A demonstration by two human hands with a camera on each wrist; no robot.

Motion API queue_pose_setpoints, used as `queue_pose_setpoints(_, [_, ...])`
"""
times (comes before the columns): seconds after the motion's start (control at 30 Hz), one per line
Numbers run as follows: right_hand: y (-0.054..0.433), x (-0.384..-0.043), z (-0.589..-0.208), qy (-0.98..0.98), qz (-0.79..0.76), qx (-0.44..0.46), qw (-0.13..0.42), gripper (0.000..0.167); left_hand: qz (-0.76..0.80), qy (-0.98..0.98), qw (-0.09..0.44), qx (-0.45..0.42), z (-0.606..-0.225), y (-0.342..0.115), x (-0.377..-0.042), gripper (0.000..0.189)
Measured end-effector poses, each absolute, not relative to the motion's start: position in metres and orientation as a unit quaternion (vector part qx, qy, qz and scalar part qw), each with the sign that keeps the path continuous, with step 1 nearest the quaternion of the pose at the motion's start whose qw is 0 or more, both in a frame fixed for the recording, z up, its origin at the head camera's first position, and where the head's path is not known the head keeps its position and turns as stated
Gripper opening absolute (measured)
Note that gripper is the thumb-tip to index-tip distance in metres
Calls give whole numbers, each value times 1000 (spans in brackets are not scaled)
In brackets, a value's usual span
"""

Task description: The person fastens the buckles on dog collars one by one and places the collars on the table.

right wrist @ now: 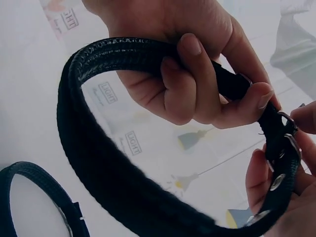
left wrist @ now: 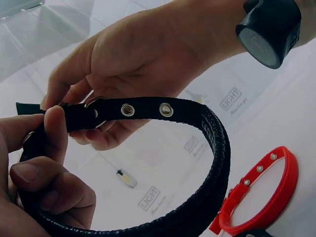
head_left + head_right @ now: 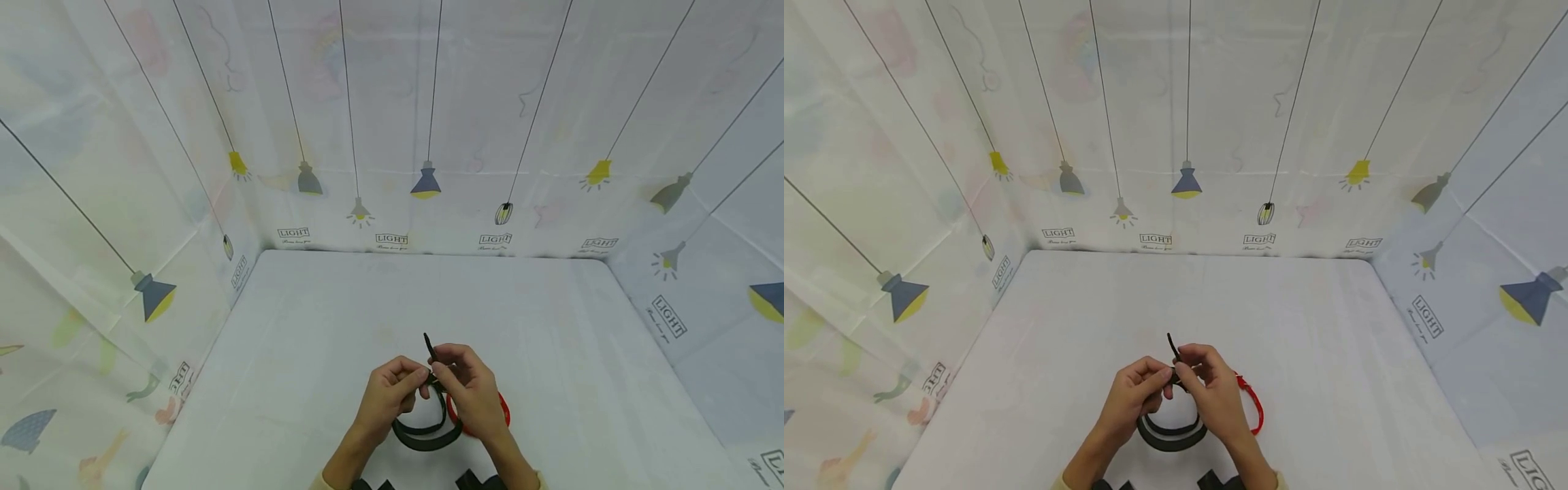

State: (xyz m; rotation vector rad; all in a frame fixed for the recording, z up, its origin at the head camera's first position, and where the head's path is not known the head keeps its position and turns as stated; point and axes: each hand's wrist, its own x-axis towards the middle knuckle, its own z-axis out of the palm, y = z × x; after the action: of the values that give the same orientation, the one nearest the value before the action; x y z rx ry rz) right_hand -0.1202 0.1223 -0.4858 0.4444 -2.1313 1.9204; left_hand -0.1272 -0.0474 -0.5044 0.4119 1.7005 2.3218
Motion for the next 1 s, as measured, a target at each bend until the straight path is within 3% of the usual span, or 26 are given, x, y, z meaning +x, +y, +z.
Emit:
queue_pose_setpoints(0.3, [124,-121,-487,-701,679,184,117,17,805,562,128,141,-502,-45,-126,9])
queue_pose_setpoints(1.0, [118,-119,-491,-668,692,203,186,24,815,538,123,178,-504,-42,-125,4])
